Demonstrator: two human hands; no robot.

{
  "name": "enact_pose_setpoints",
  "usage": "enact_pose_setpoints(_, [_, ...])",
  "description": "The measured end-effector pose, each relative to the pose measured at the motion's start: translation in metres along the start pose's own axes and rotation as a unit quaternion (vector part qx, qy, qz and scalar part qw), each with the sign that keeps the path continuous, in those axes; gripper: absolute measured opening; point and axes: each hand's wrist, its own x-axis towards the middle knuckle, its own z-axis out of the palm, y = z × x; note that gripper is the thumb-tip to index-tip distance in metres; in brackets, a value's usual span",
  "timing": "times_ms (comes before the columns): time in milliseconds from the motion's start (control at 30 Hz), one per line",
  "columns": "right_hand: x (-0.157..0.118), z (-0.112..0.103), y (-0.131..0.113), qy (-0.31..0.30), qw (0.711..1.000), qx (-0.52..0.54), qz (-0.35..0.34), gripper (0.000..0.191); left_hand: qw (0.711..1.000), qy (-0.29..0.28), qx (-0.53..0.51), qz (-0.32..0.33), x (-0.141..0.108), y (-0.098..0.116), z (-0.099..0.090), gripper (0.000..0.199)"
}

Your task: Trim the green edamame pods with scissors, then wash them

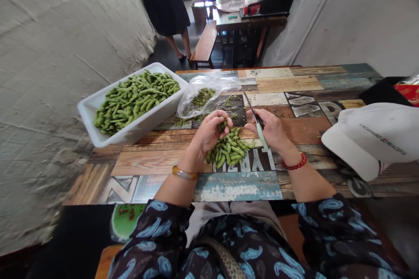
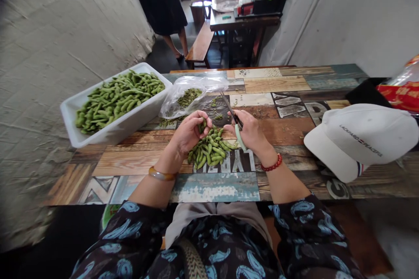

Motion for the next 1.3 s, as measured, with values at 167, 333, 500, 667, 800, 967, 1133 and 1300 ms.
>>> enact_pose_setpoints(167, [0.001, -0.001, 0.000, 0.003, 1.000, -0.008, 0.024, 0.041, 0.950, 0.015, 0.297, 0.093, 0.006, -0.013, -0.002, 0.023])
enact_pose_setpoints(333, [0.001, 0.002, -0.001, -0.010, 1.000, -0.006, 0.021, 0.043, 0.765, 0.013, 0.630, 0.135, 0.011, -0.023, 0.003, 0.016])
enact_pose_setpoints(500, [-0.001, 0.008, 0.001, -0.015, 1.000, -0.008, 0.015, 0.044, 0.642, 0.006, 0.764, 0.065, 0.007, -0.022, 0.020, 0.020])
enact_pose_setpoints(667, [-0.001, 0.010, 0.001, -0.008, 1.000, -0.006, 0.009, 0.043, 0.676, -0.015, 0.731, 0.094, 0.007, -0.027, 0.023, 0.011])
enact_pose_setpoints(800, [0.001, 0.006, -0.003, 0.004, 1.000, 0.000, 0.014, 0.040, 0.873, 0.010, 0.472, 0.124, 0.011, -0.022, 0.007, 0.008])
enact_pose_setpoints(967, [0.000, 0.001, -0.007, -0.013, 1.000, 0.013, -0.002, 0.039, 0.991, 0.036, 0.118, 0.051, 0.008, -0.006, -0.002, 0.032])
enact_pose_setpoints(1133, [-0.002, 0.003, -0.009, -0.061, 0.997, 0.005, -0.055, 0.048, 0.996, 0.059, 0.044, 0.044, 0.004, -0.001, 0.001, 0.042])
enact_pose_setpoints(1300, [-0.005, 0.007, -0.011, -0.074, 0.993, 0.009, -0.088, 0.054, 0.993, 0.066, 0.072, 0.068, 0.003, -0.004, -0.001, 0.034])
